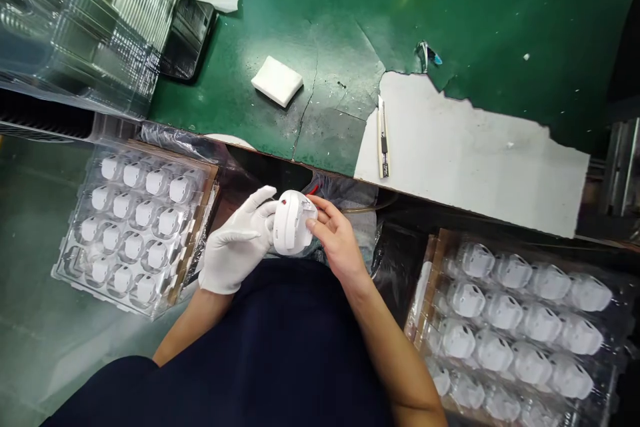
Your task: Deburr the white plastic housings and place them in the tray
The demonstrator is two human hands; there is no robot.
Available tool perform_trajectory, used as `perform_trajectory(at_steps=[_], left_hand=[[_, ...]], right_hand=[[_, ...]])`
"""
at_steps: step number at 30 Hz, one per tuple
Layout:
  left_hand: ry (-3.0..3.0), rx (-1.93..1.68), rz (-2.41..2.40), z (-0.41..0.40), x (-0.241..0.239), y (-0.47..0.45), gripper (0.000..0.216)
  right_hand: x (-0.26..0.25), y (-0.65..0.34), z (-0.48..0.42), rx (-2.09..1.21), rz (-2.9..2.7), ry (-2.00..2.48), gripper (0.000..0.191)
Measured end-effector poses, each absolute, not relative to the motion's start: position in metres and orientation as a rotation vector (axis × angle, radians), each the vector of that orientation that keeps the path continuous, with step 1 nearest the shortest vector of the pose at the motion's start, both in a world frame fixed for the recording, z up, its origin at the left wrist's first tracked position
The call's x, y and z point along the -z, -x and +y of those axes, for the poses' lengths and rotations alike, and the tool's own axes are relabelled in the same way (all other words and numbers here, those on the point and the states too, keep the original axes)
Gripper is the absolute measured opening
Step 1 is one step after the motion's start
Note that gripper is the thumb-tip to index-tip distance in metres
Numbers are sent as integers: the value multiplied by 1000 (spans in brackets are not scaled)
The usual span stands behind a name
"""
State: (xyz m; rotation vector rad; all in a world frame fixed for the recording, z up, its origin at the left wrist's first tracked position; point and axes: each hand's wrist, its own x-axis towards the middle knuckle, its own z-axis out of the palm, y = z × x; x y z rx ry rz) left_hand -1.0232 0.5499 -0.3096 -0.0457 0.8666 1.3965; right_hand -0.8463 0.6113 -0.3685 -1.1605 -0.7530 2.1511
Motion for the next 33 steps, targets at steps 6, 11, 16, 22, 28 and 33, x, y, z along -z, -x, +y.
perform_trajectory(at_steps=[6,11,16,22,28,33], left_hand=[[-60,-1381,895,546,308,1022,63],[-252,-1415,1011,541,315,1021,65],[-317,-1404,1066,539,314,1021,63],[-329,-1404,1173,541,305,1021,59],[-310,-1355,1316,546,306,1018,36],[-213,-1394,1303,552,304,1015,31]], right_hand=[[360,844,609,-2120,-797,1115,57],[353,843,607,-2044,-881,1100,63],[350,843,606,-2026,-948,1070,65],[347,845,605,-2054,-918,1072,66],[351,849,602,-2145,-979,1058,63],[355,851,599,-2218,-895,1058,65]])
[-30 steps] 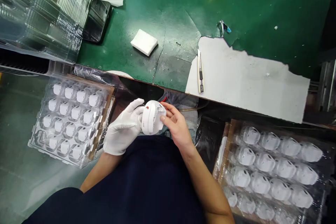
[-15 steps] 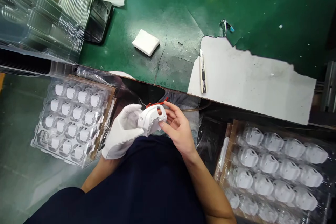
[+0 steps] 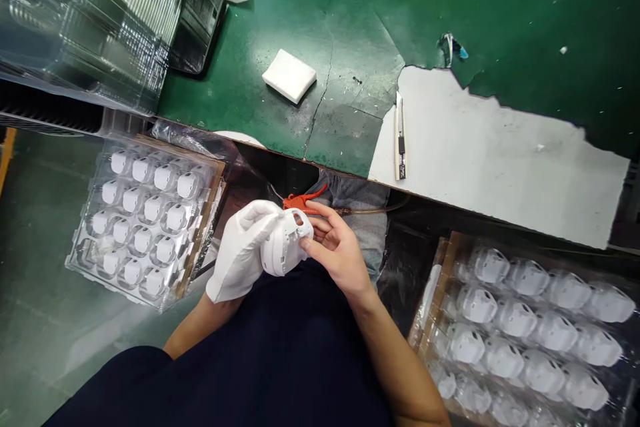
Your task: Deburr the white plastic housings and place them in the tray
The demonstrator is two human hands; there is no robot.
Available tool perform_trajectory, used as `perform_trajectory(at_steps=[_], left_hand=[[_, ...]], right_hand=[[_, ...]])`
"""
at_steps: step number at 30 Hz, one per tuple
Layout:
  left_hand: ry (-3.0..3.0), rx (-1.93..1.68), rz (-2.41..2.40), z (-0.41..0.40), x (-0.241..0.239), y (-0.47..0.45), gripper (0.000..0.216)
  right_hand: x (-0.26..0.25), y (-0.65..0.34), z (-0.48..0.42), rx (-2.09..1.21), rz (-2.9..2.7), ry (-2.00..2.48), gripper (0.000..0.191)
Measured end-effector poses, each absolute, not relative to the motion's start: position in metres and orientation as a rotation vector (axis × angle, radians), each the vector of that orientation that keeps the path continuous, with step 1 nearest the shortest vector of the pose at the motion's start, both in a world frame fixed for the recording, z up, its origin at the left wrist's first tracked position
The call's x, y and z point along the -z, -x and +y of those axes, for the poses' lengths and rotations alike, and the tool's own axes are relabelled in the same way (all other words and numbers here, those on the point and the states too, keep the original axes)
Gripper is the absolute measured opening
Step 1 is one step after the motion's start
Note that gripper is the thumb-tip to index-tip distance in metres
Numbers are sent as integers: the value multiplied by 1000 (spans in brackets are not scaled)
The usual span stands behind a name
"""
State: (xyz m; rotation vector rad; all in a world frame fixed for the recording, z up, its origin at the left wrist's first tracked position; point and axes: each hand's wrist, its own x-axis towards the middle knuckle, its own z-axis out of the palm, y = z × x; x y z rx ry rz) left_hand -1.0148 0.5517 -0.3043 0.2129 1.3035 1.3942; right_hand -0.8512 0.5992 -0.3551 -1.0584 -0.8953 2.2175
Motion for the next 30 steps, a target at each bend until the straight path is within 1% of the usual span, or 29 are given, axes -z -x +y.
perform_trajectory(at_steps=[12,15,19,28,30], left_hand=[[-163,-1418,1212,550,298,1015,27],[-221,-1370,1221,546,297,1016,32],[-286,-1290,1168,540,294,1017,41],[-332,-1288,1160,539,289,1018,48],[-338,-1285,1157,538,289,1018,49]], right_hand=[[352,857,598,-2279,-861,1053,68],[351,856,600,-2249,-866,1060,68],[349,855,603,-2254,-843,1101,73],[345,858,605,-2245,-797,1102,71],[345,858,604,-2242,-805,1109,72]])
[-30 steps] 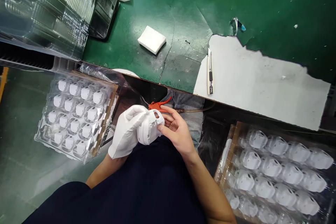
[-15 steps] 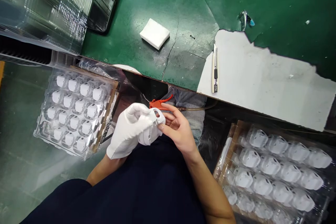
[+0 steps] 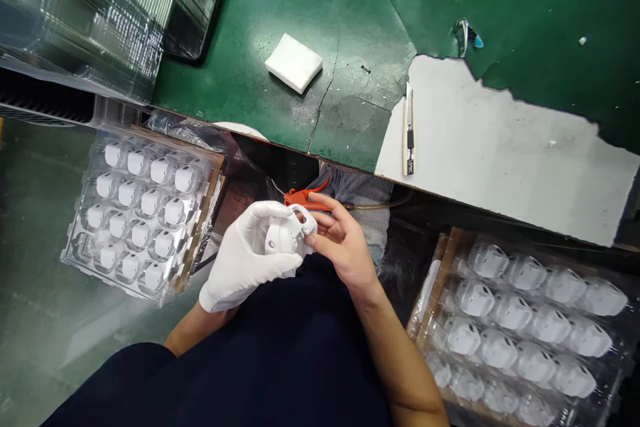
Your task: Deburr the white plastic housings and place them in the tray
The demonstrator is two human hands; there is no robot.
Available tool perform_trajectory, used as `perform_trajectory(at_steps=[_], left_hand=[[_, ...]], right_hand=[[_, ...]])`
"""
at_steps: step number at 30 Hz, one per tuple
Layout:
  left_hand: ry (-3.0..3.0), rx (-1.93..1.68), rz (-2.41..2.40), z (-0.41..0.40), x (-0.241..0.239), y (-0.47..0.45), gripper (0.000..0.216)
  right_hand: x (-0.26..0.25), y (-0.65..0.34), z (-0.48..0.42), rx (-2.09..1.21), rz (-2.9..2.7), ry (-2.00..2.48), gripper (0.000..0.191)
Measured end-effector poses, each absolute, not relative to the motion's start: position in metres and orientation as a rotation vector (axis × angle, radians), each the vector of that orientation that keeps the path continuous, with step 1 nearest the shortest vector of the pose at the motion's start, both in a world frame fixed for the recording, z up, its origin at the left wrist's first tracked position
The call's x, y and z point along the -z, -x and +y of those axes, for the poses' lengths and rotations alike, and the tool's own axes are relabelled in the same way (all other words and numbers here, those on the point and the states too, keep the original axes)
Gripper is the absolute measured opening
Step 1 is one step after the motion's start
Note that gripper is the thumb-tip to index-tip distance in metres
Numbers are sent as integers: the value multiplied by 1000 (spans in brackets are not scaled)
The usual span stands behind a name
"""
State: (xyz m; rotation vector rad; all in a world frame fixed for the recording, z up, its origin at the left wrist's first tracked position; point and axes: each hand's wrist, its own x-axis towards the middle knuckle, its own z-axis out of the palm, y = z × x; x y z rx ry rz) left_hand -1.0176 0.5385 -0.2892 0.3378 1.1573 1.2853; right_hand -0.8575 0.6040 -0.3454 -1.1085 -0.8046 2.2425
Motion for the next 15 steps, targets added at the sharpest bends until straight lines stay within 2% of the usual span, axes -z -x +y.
perform_trajectory(at_steps=[7,11,13,15], left_hand=[[-345,-1271,1195,538,290,1018,52],[-411,-1259,1325,536,297,1020,52],[-437,-1196,1482,536,303,1015,56],[-415,-1118,1598,541,311,1007,61]], right_hand=[[353,856,601,-2278,-833,1082,75],[361,855,599,-2142,-978,984,72],[361,851,594,-2069,-1108,896,84],[363,845,585,-2040,-1254,863,104]])
